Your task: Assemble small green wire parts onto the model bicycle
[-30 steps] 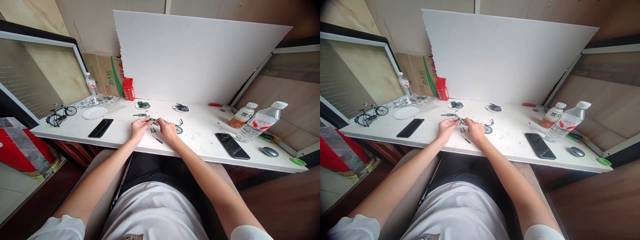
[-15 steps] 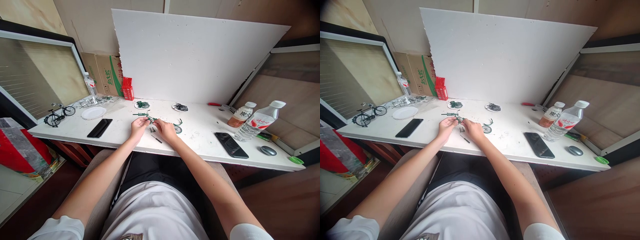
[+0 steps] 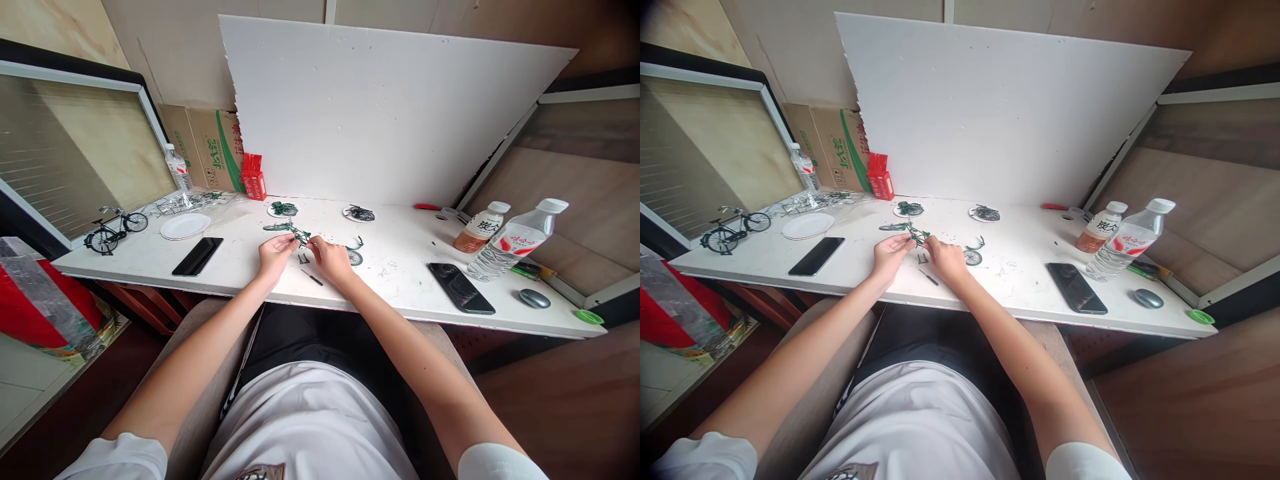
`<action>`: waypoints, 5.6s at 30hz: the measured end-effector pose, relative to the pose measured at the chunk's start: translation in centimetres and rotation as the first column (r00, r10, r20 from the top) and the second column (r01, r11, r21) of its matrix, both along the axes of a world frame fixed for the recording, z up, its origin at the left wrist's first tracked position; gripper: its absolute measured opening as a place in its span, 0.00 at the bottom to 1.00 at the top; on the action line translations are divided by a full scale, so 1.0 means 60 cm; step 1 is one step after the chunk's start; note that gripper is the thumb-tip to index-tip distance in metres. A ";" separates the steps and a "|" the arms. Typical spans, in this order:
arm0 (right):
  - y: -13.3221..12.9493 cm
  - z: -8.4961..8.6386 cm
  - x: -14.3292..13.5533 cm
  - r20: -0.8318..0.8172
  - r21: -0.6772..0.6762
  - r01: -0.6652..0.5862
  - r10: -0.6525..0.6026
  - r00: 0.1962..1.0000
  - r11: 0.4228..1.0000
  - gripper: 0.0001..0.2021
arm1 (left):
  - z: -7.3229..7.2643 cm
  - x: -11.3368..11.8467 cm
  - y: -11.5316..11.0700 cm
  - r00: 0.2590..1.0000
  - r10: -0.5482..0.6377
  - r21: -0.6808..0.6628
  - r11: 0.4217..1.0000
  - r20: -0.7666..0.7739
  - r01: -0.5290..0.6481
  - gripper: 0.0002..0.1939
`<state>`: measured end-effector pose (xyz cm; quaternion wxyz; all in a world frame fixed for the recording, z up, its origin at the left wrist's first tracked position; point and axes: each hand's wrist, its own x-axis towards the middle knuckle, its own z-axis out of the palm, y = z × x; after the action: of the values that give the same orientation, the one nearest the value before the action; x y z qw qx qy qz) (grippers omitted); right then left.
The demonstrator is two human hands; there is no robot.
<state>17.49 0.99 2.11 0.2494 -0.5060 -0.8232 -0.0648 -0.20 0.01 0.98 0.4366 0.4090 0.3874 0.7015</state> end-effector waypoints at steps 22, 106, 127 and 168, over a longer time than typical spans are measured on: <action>-0.002 0.001 0.004 -0.060 -0.045 -0.084 0.081 0.995 0.995 0.20 | -0.001 -0.006 0.001 0.990 -0.116 -0.055 0.991 0.074 0.120 0.29; 0.004 -0.005 0.010 -0.233 -0.081 -0.228 0.204 0.951 0.970 0.13 | 0.008 0.002 -0.012 0.993 -0.105 -0.082 0.991 0.045 0.109 0.25; 0.003 -0.007 0.009 -0.216 -0.084 -0.236 0.213 0.953 0.968 0.13 | 0.000 0.000 -0.002 0.993 -0.116 -0.074 0.991 -0.002 0.116 0.25; 0.006 -0.009 0.008 -0.201 -0.073 -0.242 0.223 0.954 0.968 0.15 | -0.003 0.002 -0.001 0.996 -0.092 -0.051 0.995 -0.017 0.091 0.26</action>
<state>17.94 1.32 1.59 0.3083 -0.4207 -0.8515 0.0537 -0.11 -0.06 0.79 0.4744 0.4220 0.3900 0.6669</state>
